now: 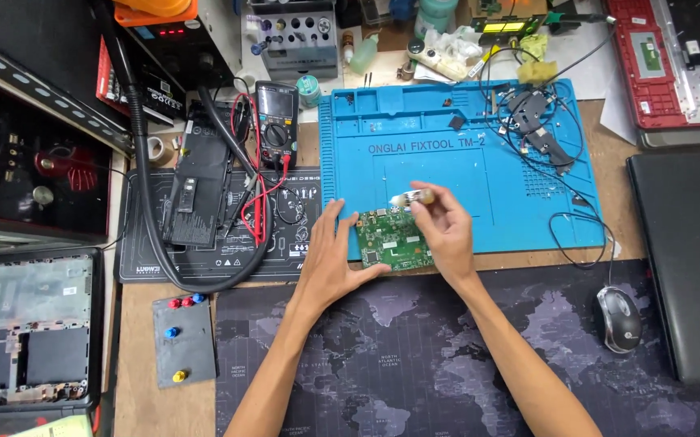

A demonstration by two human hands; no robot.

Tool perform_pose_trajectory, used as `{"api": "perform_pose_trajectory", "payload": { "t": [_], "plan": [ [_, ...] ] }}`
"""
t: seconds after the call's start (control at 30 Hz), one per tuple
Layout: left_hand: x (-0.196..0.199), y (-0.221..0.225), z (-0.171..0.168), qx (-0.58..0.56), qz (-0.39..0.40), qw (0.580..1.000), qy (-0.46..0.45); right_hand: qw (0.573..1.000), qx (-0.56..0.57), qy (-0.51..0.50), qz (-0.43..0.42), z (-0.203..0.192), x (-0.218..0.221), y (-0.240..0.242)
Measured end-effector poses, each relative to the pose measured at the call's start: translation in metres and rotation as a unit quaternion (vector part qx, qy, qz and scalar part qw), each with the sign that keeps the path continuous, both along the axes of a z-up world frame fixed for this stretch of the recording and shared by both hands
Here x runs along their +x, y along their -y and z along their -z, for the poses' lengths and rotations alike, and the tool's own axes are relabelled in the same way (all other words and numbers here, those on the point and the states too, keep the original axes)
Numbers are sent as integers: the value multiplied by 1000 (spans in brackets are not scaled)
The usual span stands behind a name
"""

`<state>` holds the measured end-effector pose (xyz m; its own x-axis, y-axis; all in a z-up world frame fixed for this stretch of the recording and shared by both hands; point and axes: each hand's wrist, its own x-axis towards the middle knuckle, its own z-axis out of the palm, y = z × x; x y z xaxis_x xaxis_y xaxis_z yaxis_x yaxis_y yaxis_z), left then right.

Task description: Using a hot air rework station and tweezers to solder or desolder components on a laptop motherboard.

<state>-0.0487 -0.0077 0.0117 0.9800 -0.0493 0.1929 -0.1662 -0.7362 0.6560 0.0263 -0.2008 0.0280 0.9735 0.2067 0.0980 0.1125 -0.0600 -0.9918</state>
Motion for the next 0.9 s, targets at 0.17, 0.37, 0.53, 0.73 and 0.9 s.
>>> {"api": "perform_pose_trajectory", "payload": {
  "t": [0.17,0.37,0.53,0.73,0.9],
  "plan": [
    [0,0,7,23,3,1000,10,999,-27,10,-20,4,-7,-10],
    [1,0,12,45,10,998,37,991,-99,86,2,29,-6,-4],
    [-1,0,15,57,18,996,64,986,-122,117,1,19,-7,-3],
    [-1,0,18,57,21,995,83,986,-118,120,-4,11,-8,-3],
    [-1,-1,17,60,22,994,87,985,-115,128,-7,5,-9,-6]
  ]
}}
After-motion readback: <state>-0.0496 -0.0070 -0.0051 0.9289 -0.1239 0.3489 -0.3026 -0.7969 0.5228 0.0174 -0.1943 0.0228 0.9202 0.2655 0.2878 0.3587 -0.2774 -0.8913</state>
